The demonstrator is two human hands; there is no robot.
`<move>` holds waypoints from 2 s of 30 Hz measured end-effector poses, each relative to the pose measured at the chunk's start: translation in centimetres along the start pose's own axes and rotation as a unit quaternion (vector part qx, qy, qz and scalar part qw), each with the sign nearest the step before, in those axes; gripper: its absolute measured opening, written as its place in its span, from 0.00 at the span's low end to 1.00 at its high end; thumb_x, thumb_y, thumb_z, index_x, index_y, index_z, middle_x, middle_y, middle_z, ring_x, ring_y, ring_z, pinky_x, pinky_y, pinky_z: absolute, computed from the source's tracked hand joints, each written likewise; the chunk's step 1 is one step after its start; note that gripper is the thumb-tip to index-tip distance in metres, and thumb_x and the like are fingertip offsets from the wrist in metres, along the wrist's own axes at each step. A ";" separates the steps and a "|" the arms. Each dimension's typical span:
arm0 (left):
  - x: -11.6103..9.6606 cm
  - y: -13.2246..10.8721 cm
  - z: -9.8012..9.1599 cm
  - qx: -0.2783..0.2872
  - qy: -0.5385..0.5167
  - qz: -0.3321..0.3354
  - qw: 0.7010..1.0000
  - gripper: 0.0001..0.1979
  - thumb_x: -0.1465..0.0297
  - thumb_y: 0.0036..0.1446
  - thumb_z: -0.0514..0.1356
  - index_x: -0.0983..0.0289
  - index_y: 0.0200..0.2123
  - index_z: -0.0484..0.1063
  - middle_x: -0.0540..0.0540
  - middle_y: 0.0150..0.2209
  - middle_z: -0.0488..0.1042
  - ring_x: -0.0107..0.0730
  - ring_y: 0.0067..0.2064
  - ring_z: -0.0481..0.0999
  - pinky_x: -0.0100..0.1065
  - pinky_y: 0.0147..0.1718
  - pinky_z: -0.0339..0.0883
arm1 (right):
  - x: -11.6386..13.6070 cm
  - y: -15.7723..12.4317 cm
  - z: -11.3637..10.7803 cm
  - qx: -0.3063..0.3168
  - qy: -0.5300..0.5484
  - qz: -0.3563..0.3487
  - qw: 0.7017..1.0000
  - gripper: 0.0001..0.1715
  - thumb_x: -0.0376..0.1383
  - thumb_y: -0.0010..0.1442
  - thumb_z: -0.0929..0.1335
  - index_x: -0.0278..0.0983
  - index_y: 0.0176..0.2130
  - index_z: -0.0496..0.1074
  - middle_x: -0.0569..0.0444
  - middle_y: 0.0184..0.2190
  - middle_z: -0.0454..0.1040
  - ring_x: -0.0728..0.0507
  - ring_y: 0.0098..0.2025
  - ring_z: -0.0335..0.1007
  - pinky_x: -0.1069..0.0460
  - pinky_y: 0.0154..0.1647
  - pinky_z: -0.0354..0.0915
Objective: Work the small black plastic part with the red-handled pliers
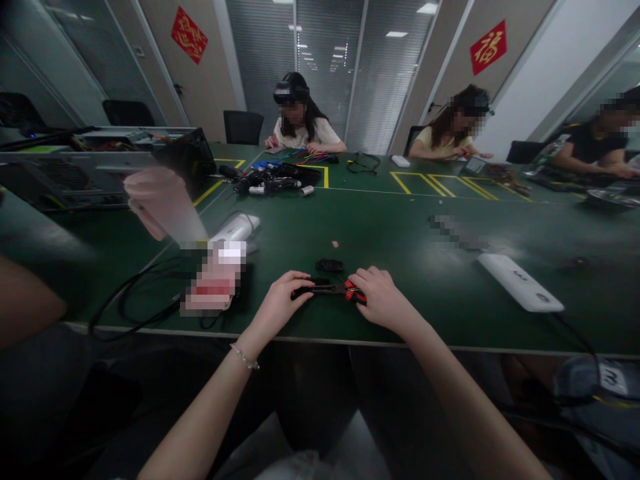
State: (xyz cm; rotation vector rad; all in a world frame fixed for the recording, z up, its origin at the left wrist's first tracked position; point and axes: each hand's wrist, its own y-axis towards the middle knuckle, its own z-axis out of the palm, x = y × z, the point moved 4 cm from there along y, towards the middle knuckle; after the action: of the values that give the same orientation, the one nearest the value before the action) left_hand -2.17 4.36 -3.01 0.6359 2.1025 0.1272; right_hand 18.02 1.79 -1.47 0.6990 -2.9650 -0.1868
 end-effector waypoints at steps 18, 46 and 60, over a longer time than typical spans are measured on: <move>0.0 -0.2 0.1 -0.013 -0.014 0.005 1.000 0.06 0.74 0.52 0.59 0.61 0.34 0.73 0.54 0.42 0.70 0.34 0.44 0.70 0.37 0.43 0.66 | 0.2 0.1 0.1 0.010 -0.004 0.002 1.000 0.17 0.33 0.50 0.62 0.37 0.42 0.65 0.48 0.38 0.68 0.41 0.40 0.58 0.47 0.39 0.55; 0.2 -0.1 0.2 -0.016 -0.003 0.011 1.000 0.06 0.76 0.51 0.59 0.62 0.33 0.73 0.53 0.42 0.69 0.34 0.44 0.70 0.37 0.45 0.65 | 0.4 0.2 0.2 0.007 -0.019 0.011 1.000 0.13 0.33 0.51 0.63 0.36 0.39 0.66 0.49 0.36 0.69 0.43 0.37 0.59 0.50 0.37 0.54; 0.2 -0.1 0.2 -0.017 0.002 0.020 1.000 0.07 0.77 0.51 0.59 0.62 0.34 0.73 0.54 0.42 0.69 0.34 0.45 0.70 0.37 0.44 0.65 | 0.9 0.4 0.2 0.000 -0.095 0.025 0.995 0.11 0.36 0.52 0.64 0.35 0.37 0.67 0.49 0.34 0.70 0.43 0.37 0.63 0.51 0.36 0.53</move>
State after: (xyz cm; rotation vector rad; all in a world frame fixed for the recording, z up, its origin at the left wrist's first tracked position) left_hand -2.17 4.33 -3.36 0.6586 2.0866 0.1874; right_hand 17.00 1.71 -1.61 0.6396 -3.1592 -0.2625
